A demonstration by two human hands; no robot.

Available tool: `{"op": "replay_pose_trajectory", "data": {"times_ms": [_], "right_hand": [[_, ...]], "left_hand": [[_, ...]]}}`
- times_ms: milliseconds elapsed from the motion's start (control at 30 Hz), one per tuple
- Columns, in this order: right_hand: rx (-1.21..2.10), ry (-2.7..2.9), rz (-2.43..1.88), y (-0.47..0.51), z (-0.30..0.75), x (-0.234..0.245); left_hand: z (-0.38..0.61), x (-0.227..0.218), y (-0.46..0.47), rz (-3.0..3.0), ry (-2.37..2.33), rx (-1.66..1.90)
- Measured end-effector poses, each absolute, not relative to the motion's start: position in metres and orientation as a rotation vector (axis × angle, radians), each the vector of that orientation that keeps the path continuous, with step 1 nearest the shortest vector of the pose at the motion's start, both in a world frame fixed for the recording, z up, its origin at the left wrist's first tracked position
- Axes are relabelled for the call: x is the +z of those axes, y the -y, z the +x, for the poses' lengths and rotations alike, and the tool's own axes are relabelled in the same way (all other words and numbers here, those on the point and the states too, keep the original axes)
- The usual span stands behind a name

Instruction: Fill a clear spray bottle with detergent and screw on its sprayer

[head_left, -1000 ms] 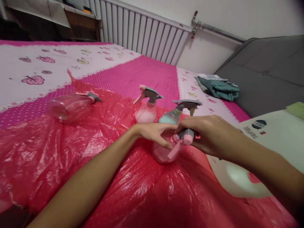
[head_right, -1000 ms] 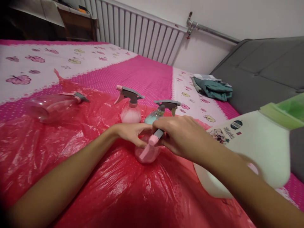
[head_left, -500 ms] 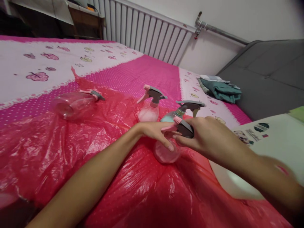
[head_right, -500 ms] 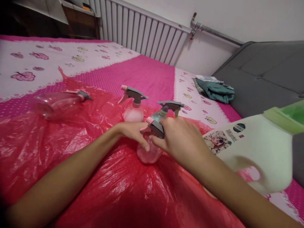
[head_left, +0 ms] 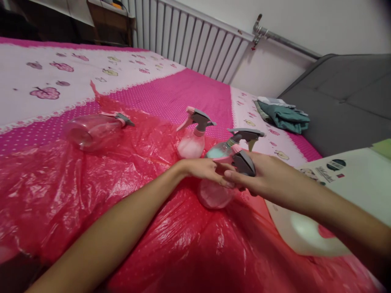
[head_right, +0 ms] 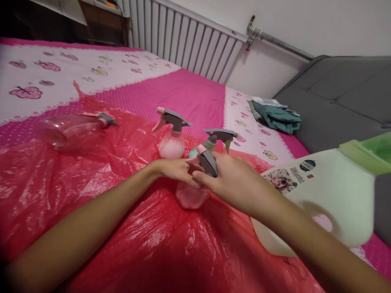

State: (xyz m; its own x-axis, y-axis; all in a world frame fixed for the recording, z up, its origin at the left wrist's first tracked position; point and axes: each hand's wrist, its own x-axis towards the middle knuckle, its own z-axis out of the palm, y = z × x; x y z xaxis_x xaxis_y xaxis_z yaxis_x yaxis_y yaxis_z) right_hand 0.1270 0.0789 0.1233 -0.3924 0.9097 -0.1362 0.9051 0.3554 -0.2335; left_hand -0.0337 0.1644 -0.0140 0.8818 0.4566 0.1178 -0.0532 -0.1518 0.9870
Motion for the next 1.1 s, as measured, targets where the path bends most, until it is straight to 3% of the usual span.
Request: {"op": "replay_pose_trajectory", "data": {"times_ms": [133, 400, 667, 1100], "right_hand": [[0.629, 2.602, -1.560, -0.084, 0.156, 0.127], [1.146, 2.449, -1.101, -0.093, 0.196, 0.096], [0.857, 1.926, -1.121, -0.082, 0.170, 0.042], [0.576, 1.554, -1.238, -0.051, 0.145, 0.005]], "left_hand": [[-0.039, -0.014, -0.163, 1.731, -0.486, 0.429], [-0.029, -0.012, -0.161, 1.621, -0.133, 0.498], [-0.037, -0.013, -0.166, 1.789, -0.396, 0.386], [-0.037, -0.003, -0.163, 1.862, -0.144, 0.359]]}}
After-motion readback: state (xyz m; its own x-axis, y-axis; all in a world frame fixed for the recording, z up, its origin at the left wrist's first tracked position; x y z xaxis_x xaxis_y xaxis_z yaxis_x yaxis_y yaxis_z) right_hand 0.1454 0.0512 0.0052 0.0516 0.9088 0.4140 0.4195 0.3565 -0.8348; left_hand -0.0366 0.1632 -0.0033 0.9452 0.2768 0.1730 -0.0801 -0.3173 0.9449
